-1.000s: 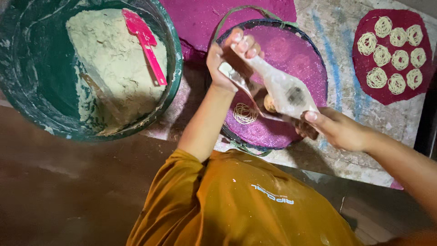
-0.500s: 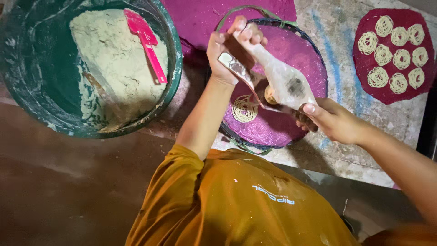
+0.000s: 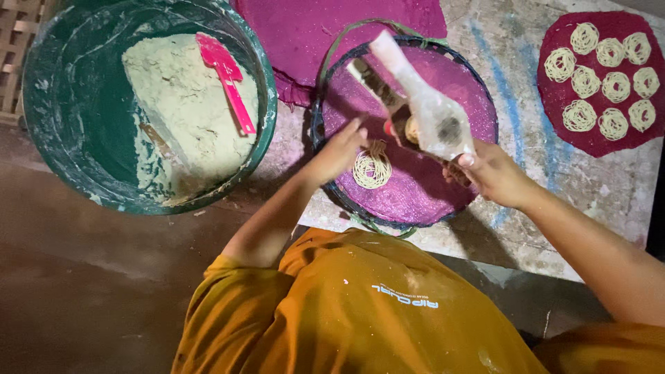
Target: The person uses a manual dough press to extrude dough into spiral shapes onto a purple tray. They repeatedly scoop dough from a green bucket, press it through the tool, and arrange the resulting spirals on the tray.
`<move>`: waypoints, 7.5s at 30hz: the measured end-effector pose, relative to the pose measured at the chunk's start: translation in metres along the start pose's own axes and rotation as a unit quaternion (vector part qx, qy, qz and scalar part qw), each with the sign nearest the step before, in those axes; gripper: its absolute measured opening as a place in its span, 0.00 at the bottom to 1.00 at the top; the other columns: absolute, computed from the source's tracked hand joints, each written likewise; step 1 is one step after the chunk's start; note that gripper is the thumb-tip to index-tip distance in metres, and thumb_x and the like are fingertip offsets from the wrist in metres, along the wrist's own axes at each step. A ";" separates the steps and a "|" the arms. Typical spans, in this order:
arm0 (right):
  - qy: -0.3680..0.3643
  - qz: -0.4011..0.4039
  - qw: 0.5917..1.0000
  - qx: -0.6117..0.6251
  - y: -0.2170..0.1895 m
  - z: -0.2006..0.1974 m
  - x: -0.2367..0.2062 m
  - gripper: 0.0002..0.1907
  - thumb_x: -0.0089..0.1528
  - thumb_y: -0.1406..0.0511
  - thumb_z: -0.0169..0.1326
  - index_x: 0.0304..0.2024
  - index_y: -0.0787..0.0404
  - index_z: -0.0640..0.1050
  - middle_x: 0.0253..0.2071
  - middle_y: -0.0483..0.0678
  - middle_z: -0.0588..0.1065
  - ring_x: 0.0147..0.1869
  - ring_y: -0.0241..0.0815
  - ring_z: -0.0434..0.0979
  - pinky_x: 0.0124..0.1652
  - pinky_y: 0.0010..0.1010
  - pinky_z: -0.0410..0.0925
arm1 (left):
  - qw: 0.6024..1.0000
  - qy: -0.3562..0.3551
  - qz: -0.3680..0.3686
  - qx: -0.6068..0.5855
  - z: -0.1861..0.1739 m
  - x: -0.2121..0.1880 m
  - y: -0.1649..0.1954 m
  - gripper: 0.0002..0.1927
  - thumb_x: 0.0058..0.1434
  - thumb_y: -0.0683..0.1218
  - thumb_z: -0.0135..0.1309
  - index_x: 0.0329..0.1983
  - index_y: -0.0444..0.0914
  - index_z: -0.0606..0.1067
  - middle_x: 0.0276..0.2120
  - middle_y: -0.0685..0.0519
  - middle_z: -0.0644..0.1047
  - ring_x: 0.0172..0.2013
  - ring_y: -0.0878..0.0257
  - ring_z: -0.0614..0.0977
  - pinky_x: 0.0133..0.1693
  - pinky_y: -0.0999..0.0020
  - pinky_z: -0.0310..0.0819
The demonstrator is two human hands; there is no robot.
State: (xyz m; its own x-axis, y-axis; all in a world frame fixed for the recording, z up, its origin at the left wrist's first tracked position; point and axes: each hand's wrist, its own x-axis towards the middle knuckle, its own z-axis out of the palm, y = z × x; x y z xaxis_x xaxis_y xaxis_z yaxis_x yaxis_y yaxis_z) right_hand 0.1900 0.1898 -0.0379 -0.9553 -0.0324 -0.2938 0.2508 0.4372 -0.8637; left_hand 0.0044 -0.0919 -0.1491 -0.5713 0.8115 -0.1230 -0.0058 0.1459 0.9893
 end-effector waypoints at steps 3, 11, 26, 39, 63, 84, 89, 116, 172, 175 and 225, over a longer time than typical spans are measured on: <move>0.018 0.025 0.999 0.015 0.014 -0.008 -0.001 0.40 0.66 0.37 0.41 0.50 0.66 0.78 0.38 0.51 0.80 0.42 0.40 0.79 0.44 0.33 0.71 | 0.936 -0.021 0.005 0.351 0.001 -0.048 0.019 0.39 0.72 0.55 0.40 0.81 0.38 0.46 0.44 0.48 0.83 0.34 0.60 0.84 0.37 0.63 0.78; -0.132 0.081 0.988 -0.011 0.040 -0.007 0.010 0.46 0.62 0.33 0.32 0.54 0.64 0.76 0.45 0.51 0.80 0.47 0.42 0.78 0.45 0.39 0.73 | 0.912 0.040 0.020 -0.408 -0.047 -0.014 0.080 0.36 0.68 0.58 0.46 0.73 0.34 0.60 0.61 0.37 0.75 0.59 0.50 0.80 0.63 0.53 0.75; -0.137 0.139 0.980 -0.036 -0.077 -0.006 0.110 0.41 0.66 0.39 0.31 0.39 0.67 0.81 0.32 0.52 0.82 0.34 0.43 0.83 0.38 0.36 0.76 | 0.668 -0.053 0.288 -0.684 -0.094 0.087 0.064 0.16 0.68 0.60 0.46 0.40 0.44 0.70 0.33 0.56 0.75 0.41 0.60 0.77 0.52 0.61 0.71; -0.103 0.173 0.979 -0.046 -0.091 -0.005 0.115 0.38 0.65 0.41 0.34 0.38 0.67 0.79 0.27 0.50 0.80 0.28 0.41 0.81 0.30 0.34 0.73 | 0.676 -0.034 0.293 -0.675 -0.100 0.096 0.061 0.16 0.68 0.61 0.43 0.37 0.45 0.70 0.30 0.57 0.74 0.37 0.61 0.77 0.48 0.61 0.73; 0.108 0.025 0.992 0.054 -0.006 -0.012 0.101 0.33 0.66 0.41 0.43 0.47 0.65 0.74 0.30 0.48 0.77 0.31 0.39 0.78 0.32 0.31 0.71 | 0.941 0.165 -0.007 0.297 -0.056 0.019 0.011 0.33 0.71 0.46 0.42 0.80 0.47 0.54 0.37 0.42 0.81 0.38 0.49 0.82 0.42 0.57 0.76; 0.273 -0.187 0.887 0.322 0.013 0.071 -0.063 0.48 0.58 0.29 0.50 0.55 0.64 0.70 0.37 0.49 0.69 0.42 0.44 0.71 0.43 0.38 0.68 | 0.804 0.087 0.276 0.519 0.010 0.003 0.044 0.08 0.57 0.45 0.58 0.38 0.39 0.82 0.52 0.51 0.77 0.54 0.53 0.74 0.50 0.56 0.70; 0.286 -0.179 0.890 0.306 0.021 0.074 -0.070 0.50 0.58 0.27 0.47 0.53 0.65 0.71 0.38 0.50 0.70 0.41 0.43 0.71 0.43 0.37 0.69 | 0.871 0.084 0.162 0.456 0.005 -0.024 0.052 0.07 0.60 0.46 0.59 0.38 0.38 0.82 0.46 0.51 0.78 0.52 0.52 0.75 0.49 0.53 0.67; -0.001 0.110 0.990 -0.086 -0.060 -0.038 0.153 0.38 0.66 0.39 0.37 0.37 0.67 0.78 0.25 0.50 0.76 0.28 0.39 0.78 0.31 0.33 0.71 | 0.686 -0.003 0.247 -0.684 -0.103 0.173 0.073 0.21 0.69 0.64 0.42 0.34 0.44 0.69 0.24 0.58 0.69 0.30 0.62 0.73 0.45 0.61 0.68; 0.147 0.057 0.978 -0.134 -0.013 -0.096 0.127 0.35 0.69 0.42 0.39 0.37 0.66 0.78 0.25 0.50 0.75 0.26 0.40 0.74 0.30 0.36 0.68 | 0.693 -0.011 0.121 -0.711 -0.036 0.242 0.118 0.31 0.65 0.73 0.43 0.22 0.46 0.66 0.18 0.59 0.65 0.24 0.62 0.68 0.38 0.64 0.65; 0.142 0.004 0.979 -0.148 -0.014 -0.092 0.131 0.36 0.71 0.42 0.39 0.40 0.68 0.78 0.25 0.47 0.76 0.28 0.39 0.75 0.32 0.34 0.68 | 0.701 0.021 0.093 -0.707 -0.036 0.246 0.106 0.31 0.66 0.72 0.41 0.21 0.46 0.65 0.16 0.59 0.64 0.21 0.63 0.67 0.35 0.63 0.64; 0.126 -0.371 0.838 -0.379 -0.200 -0.038 0.028 0.32 0.55 0.39 0.58 0.32 0.62 0.74 0.25 0.50 0.69 0.29 0.50 0.73 0.32 0.40 0.66 | 0.897 -0.215 0.079 0.378 -0.047 0.030 0.221 0.16 0.62 0.54 0.62 0.46 0.41 0.79 0.37 0.45 0.82 0.38 0.52 0.84 0.46 0.56 0.79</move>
State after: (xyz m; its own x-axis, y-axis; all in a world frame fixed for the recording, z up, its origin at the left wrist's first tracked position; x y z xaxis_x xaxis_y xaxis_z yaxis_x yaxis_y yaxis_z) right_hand 0.1069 0.1357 0.1418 -0.8311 -0.3988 0.3876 -0.5072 0.8294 -0.2342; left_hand -0.0527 -0.0616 0.0693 -0.1453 0.9754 -0.1658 0.6983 0.2198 0.6812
